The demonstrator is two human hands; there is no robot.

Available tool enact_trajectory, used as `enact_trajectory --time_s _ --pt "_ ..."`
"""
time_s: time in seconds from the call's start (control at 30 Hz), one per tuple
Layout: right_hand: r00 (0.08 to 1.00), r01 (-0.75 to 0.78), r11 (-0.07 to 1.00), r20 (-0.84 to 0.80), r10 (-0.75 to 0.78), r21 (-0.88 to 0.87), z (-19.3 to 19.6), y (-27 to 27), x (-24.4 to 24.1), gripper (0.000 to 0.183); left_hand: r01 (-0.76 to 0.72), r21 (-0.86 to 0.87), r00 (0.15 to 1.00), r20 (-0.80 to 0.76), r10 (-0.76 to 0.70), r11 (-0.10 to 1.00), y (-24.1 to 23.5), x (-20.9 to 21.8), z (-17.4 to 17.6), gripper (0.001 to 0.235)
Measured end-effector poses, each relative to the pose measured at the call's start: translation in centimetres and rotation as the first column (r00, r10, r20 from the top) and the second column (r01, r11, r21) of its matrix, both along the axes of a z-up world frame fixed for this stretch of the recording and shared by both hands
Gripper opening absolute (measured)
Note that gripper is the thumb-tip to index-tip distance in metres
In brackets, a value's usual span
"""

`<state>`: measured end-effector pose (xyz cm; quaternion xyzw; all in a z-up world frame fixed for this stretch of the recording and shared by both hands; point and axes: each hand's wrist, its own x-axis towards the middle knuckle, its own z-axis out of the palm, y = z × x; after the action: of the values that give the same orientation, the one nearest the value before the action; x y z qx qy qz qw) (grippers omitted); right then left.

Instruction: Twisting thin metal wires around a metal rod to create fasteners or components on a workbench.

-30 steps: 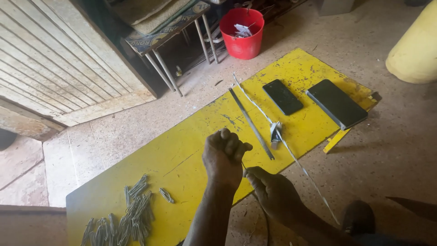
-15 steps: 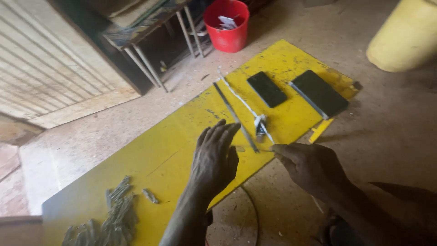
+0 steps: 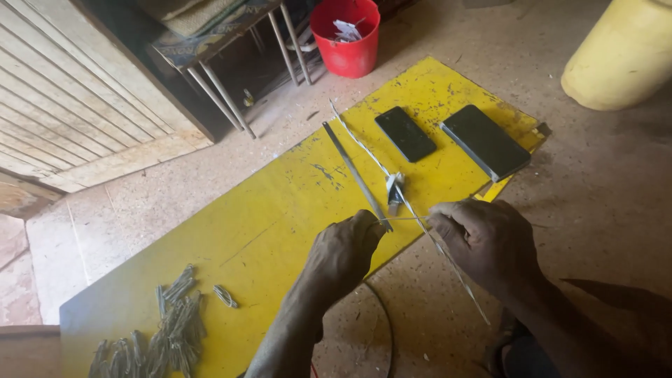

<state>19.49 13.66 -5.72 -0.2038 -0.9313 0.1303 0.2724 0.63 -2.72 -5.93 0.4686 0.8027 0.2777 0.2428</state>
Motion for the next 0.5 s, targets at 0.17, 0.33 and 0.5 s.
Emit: enact_trajectory --time_s 0.17,0.33,0.5 --pt "0.999 0.042 0.977 -0.011 -0.046 -0.208 0.0 -2.5 -1.3 0.039 -0.168 0.266 0.933 0.353 0.066 0.949 -0.3 -0.8 -2.1 0.036" --pt "0.997 0.063 0.944 -0.03 -0.077 -0.325 -3.3 -5.4 -3.1 0.039 -0.329 0.566 0.785 0.609 -0.114 0.756 0.2 -1.0 -0.3 0.037" --pt "0.996 0.06 0.737 0.084 -0.004 -0.673 -4.7 -9.3 -5.4 0.043 -0.668 0.474 0.551 0.833 -0.046 0.574 0.7 0.0 2.2 0.057"
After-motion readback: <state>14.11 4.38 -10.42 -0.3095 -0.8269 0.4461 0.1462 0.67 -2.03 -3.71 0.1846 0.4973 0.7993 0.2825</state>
